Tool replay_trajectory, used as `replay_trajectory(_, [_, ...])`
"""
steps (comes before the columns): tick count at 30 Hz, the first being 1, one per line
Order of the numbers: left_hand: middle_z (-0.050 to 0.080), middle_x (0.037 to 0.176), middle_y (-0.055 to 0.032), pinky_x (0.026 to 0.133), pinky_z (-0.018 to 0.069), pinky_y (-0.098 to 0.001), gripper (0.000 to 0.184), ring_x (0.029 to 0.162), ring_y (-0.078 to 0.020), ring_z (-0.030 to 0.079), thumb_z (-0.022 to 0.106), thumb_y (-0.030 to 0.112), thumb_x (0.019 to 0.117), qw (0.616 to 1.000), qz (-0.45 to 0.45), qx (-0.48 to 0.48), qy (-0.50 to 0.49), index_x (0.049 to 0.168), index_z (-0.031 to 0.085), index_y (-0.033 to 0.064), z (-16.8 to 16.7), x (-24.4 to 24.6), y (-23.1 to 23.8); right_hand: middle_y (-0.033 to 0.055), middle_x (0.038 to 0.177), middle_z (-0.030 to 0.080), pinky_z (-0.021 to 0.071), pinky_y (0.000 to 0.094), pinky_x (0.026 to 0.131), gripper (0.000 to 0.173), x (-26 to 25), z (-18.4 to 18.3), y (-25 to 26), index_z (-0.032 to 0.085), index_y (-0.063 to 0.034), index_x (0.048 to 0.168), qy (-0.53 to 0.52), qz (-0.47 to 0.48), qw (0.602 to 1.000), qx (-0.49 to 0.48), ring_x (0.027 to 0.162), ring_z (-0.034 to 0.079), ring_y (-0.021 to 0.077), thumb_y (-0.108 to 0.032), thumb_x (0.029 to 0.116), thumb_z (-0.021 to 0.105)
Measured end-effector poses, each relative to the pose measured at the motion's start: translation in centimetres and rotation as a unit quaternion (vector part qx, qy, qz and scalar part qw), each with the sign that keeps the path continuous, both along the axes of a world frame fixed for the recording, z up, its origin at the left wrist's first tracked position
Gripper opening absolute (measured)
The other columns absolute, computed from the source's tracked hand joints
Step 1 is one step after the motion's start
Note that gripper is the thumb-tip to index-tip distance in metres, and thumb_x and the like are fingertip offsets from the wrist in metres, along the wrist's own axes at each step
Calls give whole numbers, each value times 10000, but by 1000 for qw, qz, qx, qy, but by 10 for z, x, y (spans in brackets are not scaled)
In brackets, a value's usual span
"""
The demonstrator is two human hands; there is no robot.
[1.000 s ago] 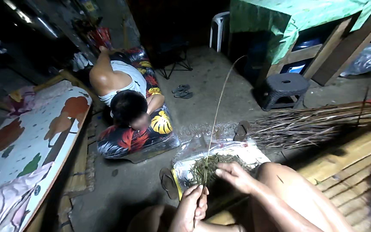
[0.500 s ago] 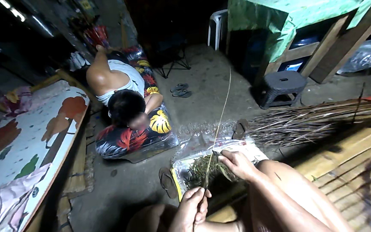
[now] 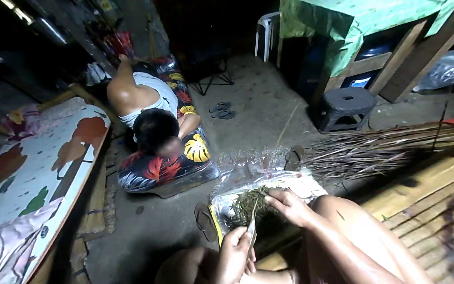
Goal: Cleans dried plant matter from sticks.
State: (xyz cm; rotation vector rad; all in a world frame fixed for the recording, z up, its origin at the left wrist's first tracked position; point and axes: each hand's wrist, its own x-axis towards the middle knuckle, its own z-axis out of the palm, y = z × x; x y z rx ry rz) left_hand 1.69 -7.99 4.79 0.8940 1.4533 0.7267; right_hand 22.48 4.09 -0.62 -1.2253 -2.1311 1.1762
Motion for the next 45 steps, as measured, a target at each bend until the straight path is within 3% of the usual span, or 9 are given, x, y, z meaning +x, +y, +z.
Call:
replay_trajectory(4, [685, 759, -66, 493, 540, -241, 254, 516, -99, 618, 452, 96, 1086, 1000, -16, 7, 23, 1233, 619, -28, -3, 0, 9, 12, 813, 571, 427, 284, 595, 325, -23, 0, -22, 655, -37, 1148, 132, 39, 979, -149, 629, 483, 73, -279, 1052, 460])
replay_trajectory(7, [710, 810, -67, 529, 540, -234, 297, 559, -93, 631, 394, 120, 1102, 999, -32, -2, -28, 1276, 585, -27, -8, -3, 10, -60, 766, 532, 373, 213, 517, 283, -31, -6, -26, 657, -70, 1152, 223, 17, 957, -184, 566, 431, 16, -232, 1053, 447])
replay_trajectory(13, [614, 698, -4, 484, 460, -163, 341, 520, -34, 543, 309, 164, 1127, 992, 36, -30, -121, 1072, 601, -3, -19, -9, 12, -36, 868, 601, 395, 197, 542, 360, -18, -6, -18, 616, -39, 1311, 211, 14, 968, -137, 602, 457, 4, -218, 1056, 434])
replay_trajectory(15, [549, 667, 15, 452, 399, -137, 322, 490, -14, 472, 327, 160, 1130, 988, 72, -34, -131, 1021, 591, 10, -24, -11, 21, 67, 849, 654, 494, 362, 668, 396, -15, -7, -20, 671, -20, 1197, 108, 57, 991, -57, 695, 584, 136, -309, 1040, 448])
replay_trajectory(18, [493, 636, 26, 418, 352, -125, 300, 449, -4, 409, 323, 163, 1133, 982, 96, -49, -154, 998, 556, 30, -25, -8, 33, 128, 710, 608, 482, 519, 646, 508, -19, -8, -28, 675, -28, 947, 31, 119, 992, 24, 686, 626, 280, -445, 1044, 403])
replay_trajectory(23, [436, 603, 53, 395, 311, -113, 294, 419, 13, 354, 287, 130, 1125, 977, 87, -61, -183, 965, 524, 64, -27, -4, 41, 124, 639, 581, 481, 525, 574, 574, -30, -16, -23, 633, -46, 844, -18, 102, 984, 148, 620, 635, 312, -501, 1056, 355])
replay_trajectory(35, [414, 592, 66, 395, 297, -111, 319, 415, 21, 329, 307, 153, 1129, 979, 58, -52, -188, 914, 527, 66, -27, -11, 42, 132, 727, 614, 486, 538, 666, 524, -6, -20, 18, 663, -30, 960, -22, 0, 998, 66, 712, 637, 306, -445, 1051, 357])
replay_trajectory(42, [396, 560, 77, 405, 302, -124, 253, 419, 16, 340, 290, 50, 1089, 986, 79, -26, -145, 1024, 535, 49, -24, -6, 48, 115, 626, 556, 464, 512, 574, 557, -37, -15, -21, 631, -30, 854, 36, 116, 989, 85, 608, 607, 295, -471, 1056, 360])
replay_trajectory(45, [381, 560, 81, 406, 299, -119, 284, 417, 17, 328, 310, 85, 1108, 988, 64, -31, -136, 914, 517, 74, -24, -5, 48, 129, 645, 582, 481, 534, 594, 586, -35, -18, -13, 645, -31, 880, 2, 102, 988, 112, 635, 634, 319, -502, 1056, 345])
